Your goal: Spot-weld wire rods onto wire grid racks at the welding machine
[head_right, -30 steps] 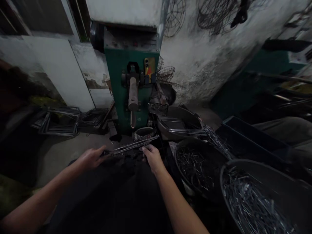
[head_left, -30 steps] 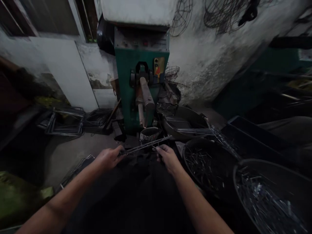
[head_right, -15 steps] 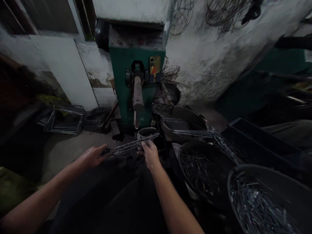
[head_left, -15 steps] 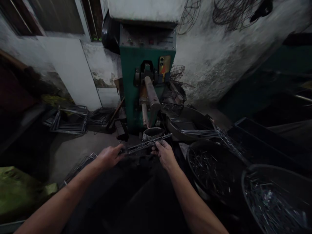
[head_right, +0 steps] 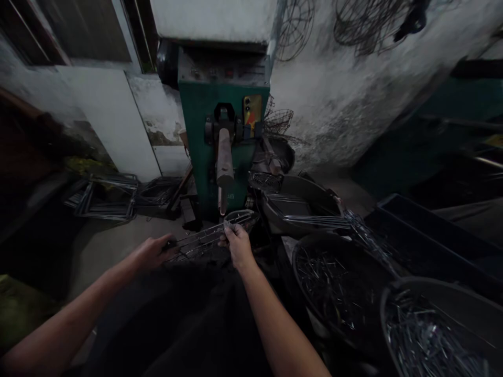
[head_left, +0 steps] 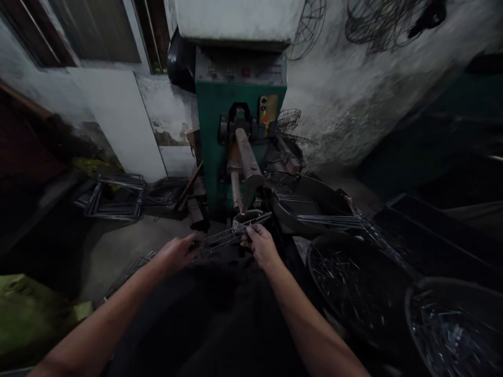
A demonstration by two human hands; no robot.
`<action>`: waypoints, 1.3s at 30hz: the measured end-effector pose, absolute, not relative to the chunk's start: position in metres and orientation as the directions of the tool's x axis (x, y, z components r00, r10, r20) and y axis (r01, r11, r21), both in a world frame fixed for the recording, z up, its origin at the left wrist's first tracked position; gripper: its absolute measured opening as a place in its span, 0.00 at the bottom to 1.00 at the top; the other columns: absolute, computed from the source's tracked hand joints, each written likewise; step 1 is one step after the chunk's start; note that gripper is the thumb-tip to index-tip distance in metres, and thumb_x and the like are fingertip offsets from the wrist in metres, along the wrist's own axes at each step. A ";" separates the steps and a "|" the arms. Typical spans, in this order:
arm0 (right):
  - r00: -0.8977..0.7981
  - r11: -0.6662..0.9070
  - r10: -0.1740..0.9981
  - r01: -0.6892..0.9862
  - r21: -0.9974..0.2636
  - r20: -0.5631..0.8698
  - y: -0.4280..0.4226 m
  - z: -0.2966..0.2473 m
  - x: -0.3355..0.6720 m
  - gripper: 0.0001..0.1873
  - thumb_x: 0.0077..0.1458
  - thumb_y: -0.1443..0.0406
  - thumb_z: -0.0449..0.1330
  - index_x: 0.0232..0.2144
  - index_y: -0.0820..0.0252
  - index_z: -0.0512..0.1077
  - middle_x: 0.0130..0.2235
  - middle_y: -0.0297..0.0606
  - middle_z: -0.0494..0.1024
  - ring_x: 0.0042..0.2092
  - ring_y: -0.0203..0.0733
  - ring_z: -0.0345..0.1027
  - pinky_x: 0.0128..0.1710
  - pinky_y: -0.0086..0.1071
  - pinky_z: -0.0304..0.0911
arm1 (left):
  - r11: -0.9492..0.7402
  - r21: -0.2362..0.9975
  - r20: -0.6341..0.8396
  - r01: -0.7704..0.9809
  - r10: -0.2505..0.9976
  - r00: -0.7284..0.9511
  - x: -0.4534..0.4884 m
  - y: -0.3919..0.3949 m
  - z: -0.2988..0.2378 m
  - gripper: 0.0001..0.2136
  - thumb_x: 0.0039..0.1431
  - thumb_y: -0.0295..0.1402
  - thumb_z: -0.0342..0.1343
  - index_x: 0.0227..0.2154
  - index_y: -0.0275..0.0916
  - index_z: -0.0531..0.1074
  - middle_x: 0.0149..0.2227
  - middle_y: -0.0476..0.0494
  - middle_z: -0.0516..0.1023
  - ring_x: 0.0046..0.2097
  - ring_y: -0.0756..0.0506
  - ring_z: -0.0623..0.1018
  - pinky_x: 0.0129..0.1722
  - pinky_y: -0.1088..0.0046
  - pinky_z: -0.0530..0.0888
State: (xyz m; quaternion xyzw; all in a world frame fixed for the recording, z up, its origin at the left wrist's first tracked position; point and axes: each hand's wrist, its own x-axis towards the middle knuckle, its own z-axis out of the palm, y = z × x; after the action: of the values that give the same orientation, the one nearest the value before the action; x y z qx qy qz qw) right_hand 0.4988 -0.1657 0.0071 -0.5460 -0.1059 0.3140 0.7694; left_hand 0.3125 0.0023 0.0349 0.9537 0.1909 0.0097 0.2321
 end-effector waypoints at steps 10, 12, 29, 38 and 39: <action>0.777 0.203 0.617 -0.309 -0.929 -0.124 -0.149 0.010 0.506 0.19 0.35 0.55 0.68 0.25 0.61 0.67 0.25 0.31 0.70 0.25 0.31 0.62 0.20 0.25 0.65 | -0.810 0.486 0.015 0.328 0.383 0.924 0.312 0.012 0.033 0.14 0.60 0.45 0.45 0.35 0.40 0.68 0.26 0.48 0.75 0.26 0.49 0.72 0.28 0.75 0.63; 0.773 0.194 0.621 -0.311 -0.930 -0.129 -0.147 0.010 0.508 0.19 0.35 0.55 0.68 0.26 0.61 0.67 0.25 0.32 0.71 0.24 0.31 0.62 0.19 0.25 0.65 | -0.803 0.498 0.019 0.329 0.389 0.921 0.313 0.012 0.033 0.13 0.60 0.44 0.45 0.35 0.40 0.68 0.26 0.48 0.74 0.26 0.50 0.71 0.28 0.75 0.63; 0.755 0.175 0.639 -0.328 -0.928 -0.147 -0.142 0.011 0.509 0.16 0.38 0.57 0.66 0.24 0.61 0.67 0.21 0.31 0.70 0.22 0.31 0.61 0.19 0.26 0.64 | -0.726 0.633 0.054 0.267 0.386 0.921 0.316 0.015 0.030 0.14 0.59 0.43 0.47 0.32 0.37 0.67 0.23 0.50 0.70 0.24 0.52 0.67 0.25 0.77 0.63; 0.777 0.190 0.610 -0.335 -0.923 -0.157 -0.145 0.010 0.515 0.16 0.36 0.57 0.66 0.25 0.62 0.68 0.21 0.32 0.71 0.20 0.31 0.60 0.16 0.24 0.58 | -0.778 0.557 0.097 0.290 0.408 0.908 0.318 -0.002 0.031 0.11 0.59 0.40 0.48 0.34 0.37 0.69 0.23 0.49 0.72 0.26 0.51 0.69 0.26 0.77 0.64; 0.785 0.197 0.598 -0.337 -0.921 -0.159 -0.145 0.011 0.516 0.15 0.36 0.58 0.66 0.25 0.61 0.68 0.20 0.31 0.70 0.20 0.31 0.59 0.16 0.24 0.57 | -0.783 0.541 0.085 0.308 0.415 0.906 0.321 -0.003 0.033 0.10 0.59 0.39 0.49 0.35 0.38 0.69 0.24 0.48 0.73 0.27 0.50 0.71 0.27 0.77 0.64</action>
State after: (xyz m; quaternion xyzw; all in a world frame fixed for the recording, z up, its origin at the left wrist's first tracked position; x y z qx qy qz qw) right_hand 0.5164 -0.1453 0.0111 -0.5551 -0.1178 0.3058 0.7645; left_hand 0.3210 -0.0034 0.0333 0.9388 0.1925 0.1002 0.2676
